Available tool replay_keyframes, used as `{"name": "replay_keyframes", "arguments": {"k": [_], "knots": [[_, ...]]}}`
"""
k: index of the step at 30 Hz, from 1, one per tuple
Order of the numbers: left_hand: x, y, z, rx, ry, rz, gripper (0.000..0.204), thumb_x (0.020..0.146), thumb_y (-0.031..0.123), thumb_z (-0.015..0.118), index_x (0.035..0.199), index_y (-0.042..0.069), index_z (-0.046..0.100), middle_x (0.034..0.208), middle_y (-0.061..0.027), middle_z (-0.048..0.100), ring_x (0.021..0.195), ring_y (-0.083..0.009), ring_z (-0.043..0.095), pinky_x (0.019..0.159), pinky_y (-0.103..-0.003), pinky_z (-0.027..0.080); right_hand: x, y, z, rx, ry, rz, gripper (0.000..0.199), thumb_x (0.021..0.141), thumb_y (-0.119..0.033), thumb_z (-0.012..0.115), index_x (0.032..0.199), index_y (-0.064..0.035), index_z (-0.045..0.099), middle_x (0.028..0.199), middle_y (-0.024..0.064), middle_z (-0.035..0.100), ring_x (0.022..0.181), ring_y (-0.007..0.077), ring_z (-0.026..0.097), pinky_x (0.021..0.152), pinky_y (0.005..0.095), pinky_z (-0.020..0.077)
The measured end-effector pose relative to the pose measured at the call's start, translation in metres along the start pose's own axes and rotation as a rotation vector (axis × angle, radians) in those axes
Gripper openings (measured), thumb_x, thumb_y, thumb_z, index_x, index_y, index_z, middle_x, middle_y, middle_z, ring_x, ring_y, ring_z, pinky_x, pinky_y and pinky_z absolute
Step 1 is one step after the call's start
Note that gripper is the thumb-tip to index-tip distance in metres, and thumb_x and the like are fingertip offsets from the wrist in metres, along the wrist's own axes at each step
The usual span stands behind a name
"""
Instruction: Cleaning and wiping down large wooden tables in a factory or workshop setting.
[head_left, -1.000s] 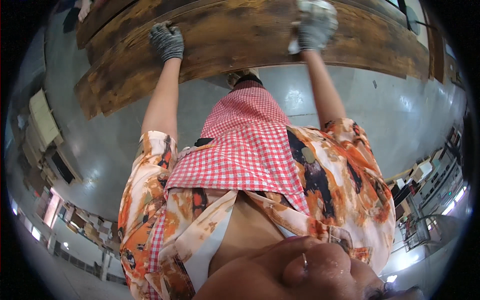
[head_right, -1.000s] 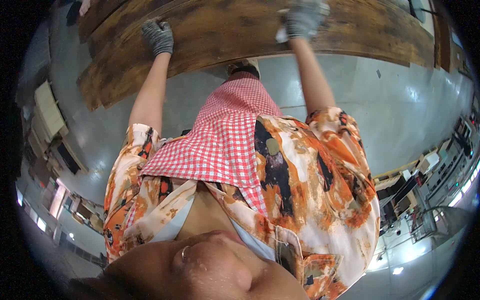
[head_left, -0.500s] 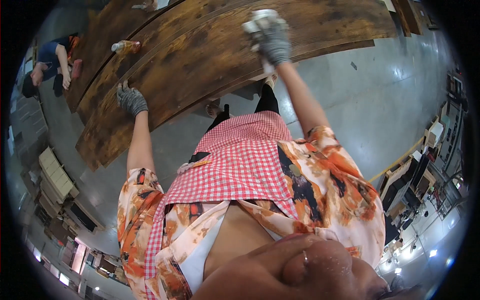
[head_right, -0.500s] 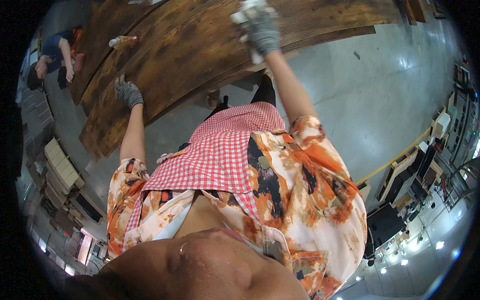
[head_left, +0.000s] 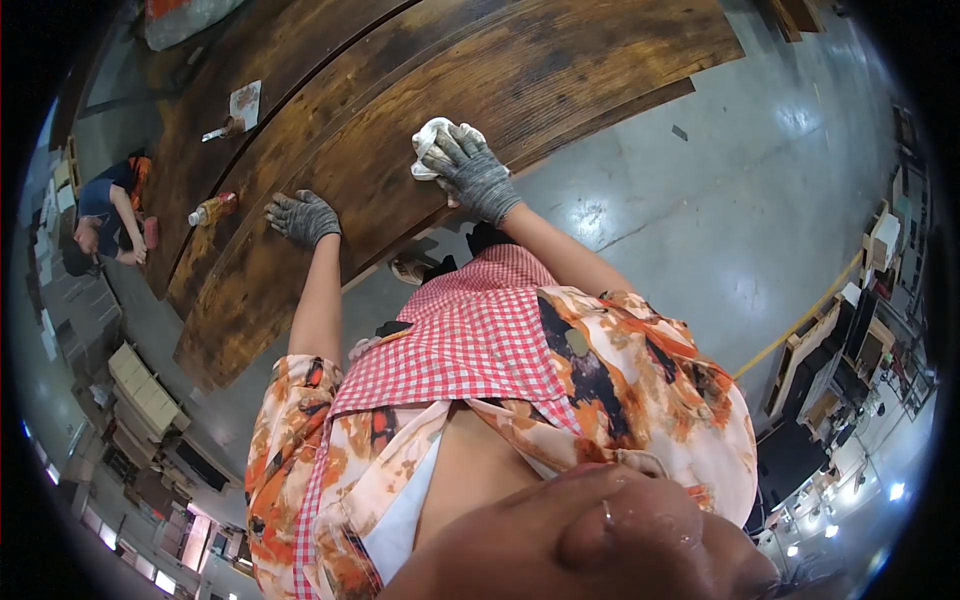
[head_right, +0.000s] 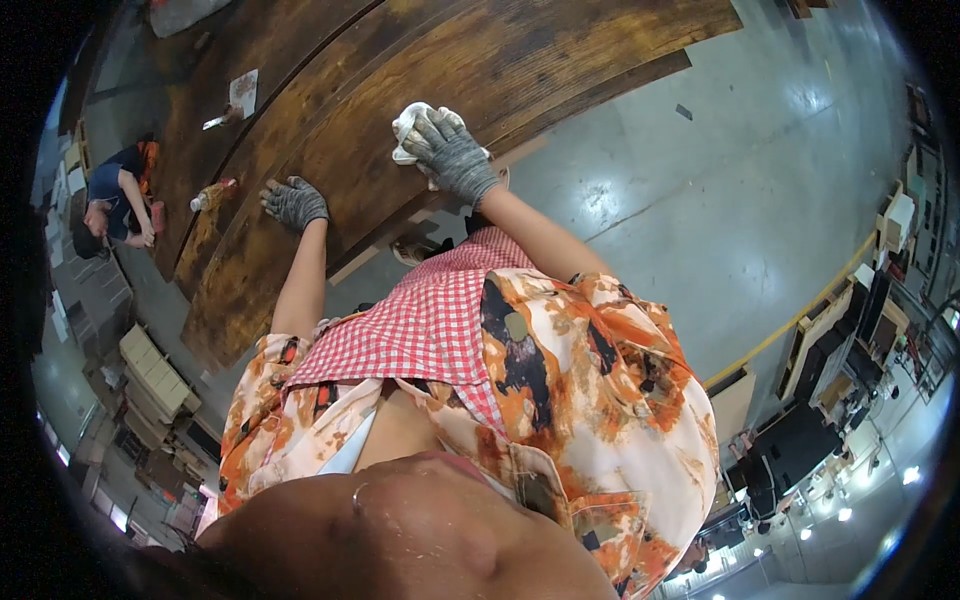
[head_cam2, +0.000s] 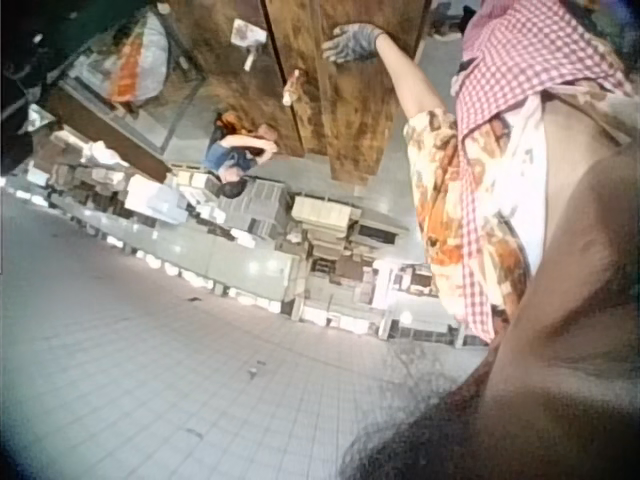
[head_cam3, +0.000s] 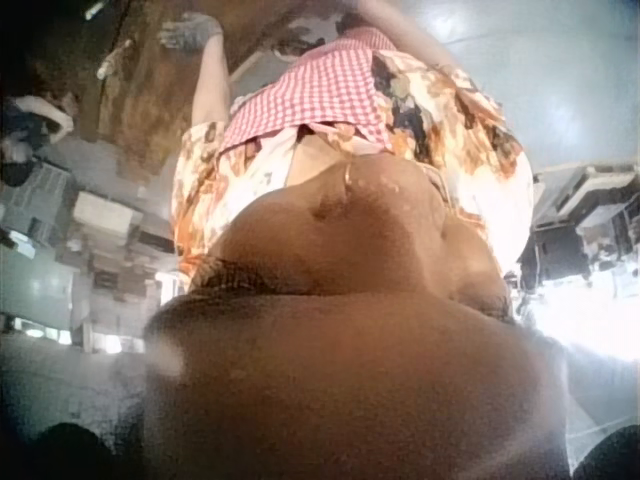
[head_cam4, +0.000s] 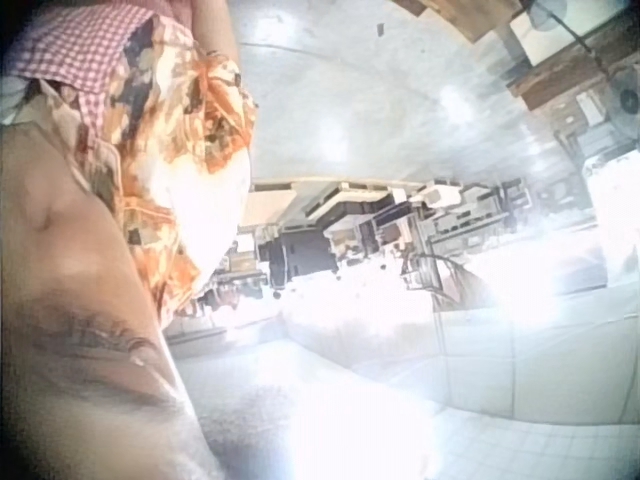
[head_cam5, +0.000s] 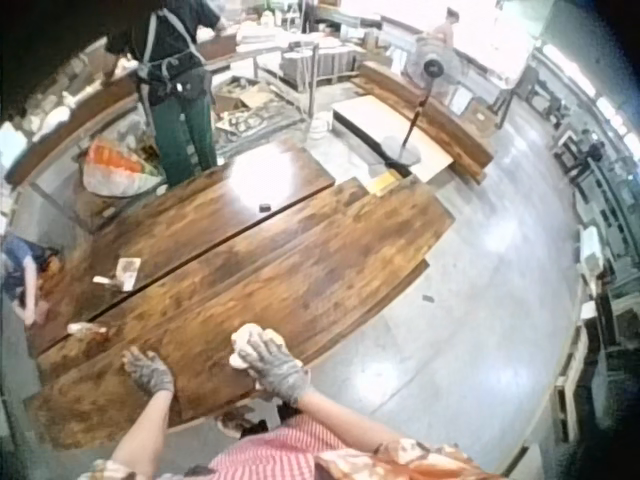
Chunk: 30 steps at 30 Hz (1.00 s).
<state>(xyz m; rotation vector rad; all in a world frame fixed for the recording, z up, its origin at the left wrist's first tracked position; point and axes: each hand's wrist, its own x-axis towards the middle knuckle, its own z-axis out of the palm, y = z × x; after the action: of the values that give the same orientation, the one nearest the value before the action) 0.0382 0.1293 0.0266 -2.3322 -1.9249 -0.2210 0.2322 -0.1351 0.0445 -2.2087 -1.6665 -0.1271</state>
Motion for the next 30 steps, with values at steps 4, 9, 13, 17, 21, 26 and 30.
{"name": "replay_keyframes", "arguments": {"k": [4, 9, 13, 17, 21, 26, 30], "knots": [[0.014, -0.031, -0.002, -0.108, 0.079, 0.307, 0.051, 0.092, 0.021, 0.052, 0.140, 0.004, 0.048, 0.149, -0.0185, 0.042, 0.139, -0.0345, 0.037, 0.116, -0.043, 0.028, -0.003, 0.097, -0.024, -0.152, -0.099, 0.281, 0.065, 0.081, -0.032, 0.066, 0.142, -0.0208, 0.046, 0.142, 0.0132, 0.042, 0.132, 0.0357, 0.038, 0.111, 0.0490, 0.0311], [0.018, -0.049, -0.018, -0.360, 0.001, 0.549, 0.049, 0.082, 0.004, 0.055, 0.131, 0.007, 0.057, 0.144, -0.0136, 0.048, 0.130, -0.0307, 0.046, 0.111, -0.039, 0.036, -0.033, 0.277, -0.086, -0.556, 0.055, 0.421, 0.059, 0.089, -0.030, 0.061, 0.146, -0.0278, 0.043, 0.151, 0.0061, 0.040, 0.138, 0.0323, 0.037, 0.115, 0.0451, 0.0284], [0.002, 0.009, 0.002, -0.574, -0.036, 0.657, 0.052, 0.080, 0.003, 0.055, 0.132, 0.009, 0.056, 0.141, -0.0131, 0.051, 0.129, -0.0321, 0.047, 0.110, -0.042, 0.038, -0.112, 0.417, -0.197, -0.764, -0.054, 0.901, 0.063, 0.077, -0.043, 0.076, 0.134, -0.0285, 0.053, 0.139, 0.0064, 0.053, 0.129, 0.0310, 0.048, 0.105, 0.0498, 0.0395], [0.001, -0.055, -0.037, -0.434, -0.007, 0.560, 0.052, 0.081, 0.002, 0.053, 0.133, 0.010, 0.055, 0.140, -0.0132, 0.051, 0.130, -0.0328, 0.046, 0.111, -0.043, 0.036, 0.004, 0.369, -0.160, -0.649, -0.141, 1.242, 0.056, 0.074, -0.049, 0.079, 0.122, -0.0283, 0.060, 0.127, 0.0064, 0.061, 0.119, 0.0308, 0.057, 0.092, 0.0533, 0.0487], [-0.001, -0.027, -0.054, -0.471, -0.073, 0.531, 0.052, 0.083, 0.006, 0.055, 0.135, 0.013, 0.054, 0.141, -0.0131, 0.050, 0.131, -0.0334, 0.045, 0.112, -0.045, 0.035, 0.008, 0.344, -0.135, -0.094, 0.140, 1.032, 0.071, 0.067, -0.041, 0.085, 0.129, -0.0210, 0.057, 0.130, 0.0095, 0.058, 0.118, 0.0346, 0.057, 0.096, 0.0545, 0.0434], [-0.020, -0.022, -0.034, -0.450, -0.080, 0.500, 0.051, 0.084, 0.007, 0.055, 0.135, 0.013, 0.054, 0.142, -0.0126, 0.049, 0.134, -0.0324, 0.042, 0.115, -0.044, 0.032, 0.029, 0.160, -0.025, -0.337, 0.051, 0.240, 0.078, 0.074, -0.032, 0.076, 0.144, -0.0243, 0.043, 0.152, 0.0142, 0.034, 0.142, 0.0400, 0.028, 0.111, 0.0574, 0.0278], [-0.030, -0.015, -0.030, -0.394, -0.113, 0.477, 0.052, 0.085, 0.008, 0.056, 0.136, 0.014, 0.054, 0.143, -0.0126, 0.048, 0.134, -0.0321, 0.042, 0.115, -0.044, 0.032, 0.049, 0.003, -0.003, 0.106, -0.227, -0.055, 0.073, 0.085, -0.037, 0.064, 0.151, -0.0233, 0.035, 0.155, 0.0214, 0.028, 0.144, 0.0421, 0.024, 0.119, 0.0563, 0.0145]]}}
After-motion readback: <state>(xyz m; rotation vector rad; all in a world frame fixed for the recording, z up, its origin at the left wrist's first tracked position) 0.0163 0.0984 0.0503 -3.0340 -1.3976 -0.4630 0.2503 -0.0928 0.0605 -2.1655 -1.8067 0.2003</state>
